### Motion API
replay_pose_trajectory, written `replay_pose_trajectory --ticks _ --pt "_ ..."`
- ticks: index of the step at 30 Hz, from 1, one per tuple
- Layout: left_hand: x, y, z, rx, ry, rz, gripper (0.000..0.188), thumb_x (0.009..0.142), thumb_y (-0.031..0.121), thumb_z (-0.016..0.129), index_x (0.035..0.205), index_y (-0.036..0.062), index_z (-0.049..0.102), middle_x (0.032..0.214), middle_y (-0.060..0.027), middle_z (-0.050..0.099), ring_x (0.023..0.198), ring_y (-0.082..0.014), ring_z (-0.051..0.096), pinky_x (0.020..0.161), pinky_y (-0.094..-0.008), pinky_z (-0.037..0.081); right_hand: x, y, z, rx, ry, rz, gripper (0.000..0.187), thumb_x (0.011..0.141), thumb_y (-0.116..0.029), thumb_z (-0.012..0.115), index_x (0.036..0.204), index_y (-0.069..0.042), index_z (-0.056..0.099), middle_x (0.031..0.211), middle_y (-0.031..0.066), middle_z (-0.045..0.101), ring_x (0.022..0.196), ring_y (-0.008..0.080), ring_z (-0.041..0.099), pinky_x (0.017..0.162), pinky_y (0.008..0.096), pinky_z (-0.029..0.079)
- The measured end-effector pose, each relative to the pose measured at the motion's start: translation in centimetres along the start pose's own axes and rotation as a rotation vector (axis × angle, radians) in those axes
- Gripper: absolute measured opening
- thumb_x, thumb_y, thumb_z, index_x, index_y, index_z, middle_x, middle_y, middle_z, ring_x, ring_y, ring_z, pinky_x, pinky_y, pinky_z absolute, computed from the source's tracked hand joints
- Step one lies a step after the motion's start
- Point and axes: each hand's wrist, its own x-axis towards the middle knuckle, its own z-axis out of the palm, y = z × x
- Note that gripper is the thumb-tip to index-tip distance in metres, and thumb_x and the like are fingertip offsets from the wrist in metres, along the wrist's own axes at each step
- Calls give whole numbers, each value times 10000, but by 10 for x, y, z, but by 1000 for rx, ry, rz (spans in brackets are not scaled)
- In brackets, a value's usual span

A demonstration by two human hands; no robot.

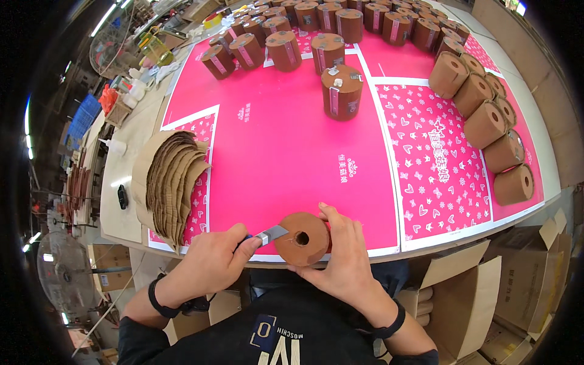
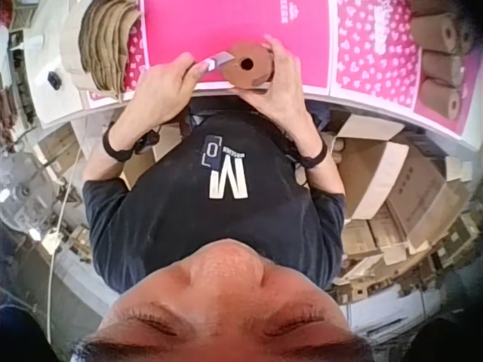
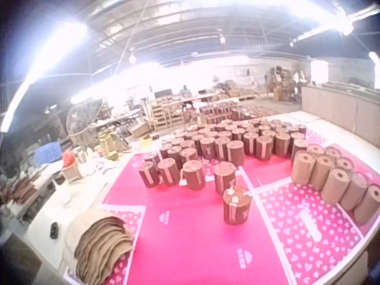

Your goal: The person removes cardboard from cylindrical objects using a utility knife, then uses the knife to carve a hole into the center of each cylinder before placing it on a pink surface.

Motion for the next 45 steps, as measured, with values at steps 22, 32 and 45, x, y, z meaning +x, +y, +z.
replay_pose_trajectory --ticks 22,32,45 --pt "7 2 -4 87 -101 83 305 1060 330 553 938 51 538 606 -187 560 587 -451 605 525 -540 450 4 17 4 124 -107 -32 967 614 -193 965 1428 -58 460 1329 177 574 1242 390 565 1040 482 457" --pt "14 -2 -7 125 -115 132 332 1051 338 558 900 42 548 594 -197 556 583 -450 605 527 -536 460 4 20 6 123 -98 -63 969 614 -175 961 1430 -57 451 1333 175 569 1241 392 563 1041 486 457" --pt "15 -4 -9 91 -41 71 311 1046 307 571 884 42 556 591 -196 538 581 -446 587 532 -528 439 5 18 7 109 -77 -80 890 632 -195 942 1393 -71 498 1292 159 573 1221 372 559 1019 469 441"
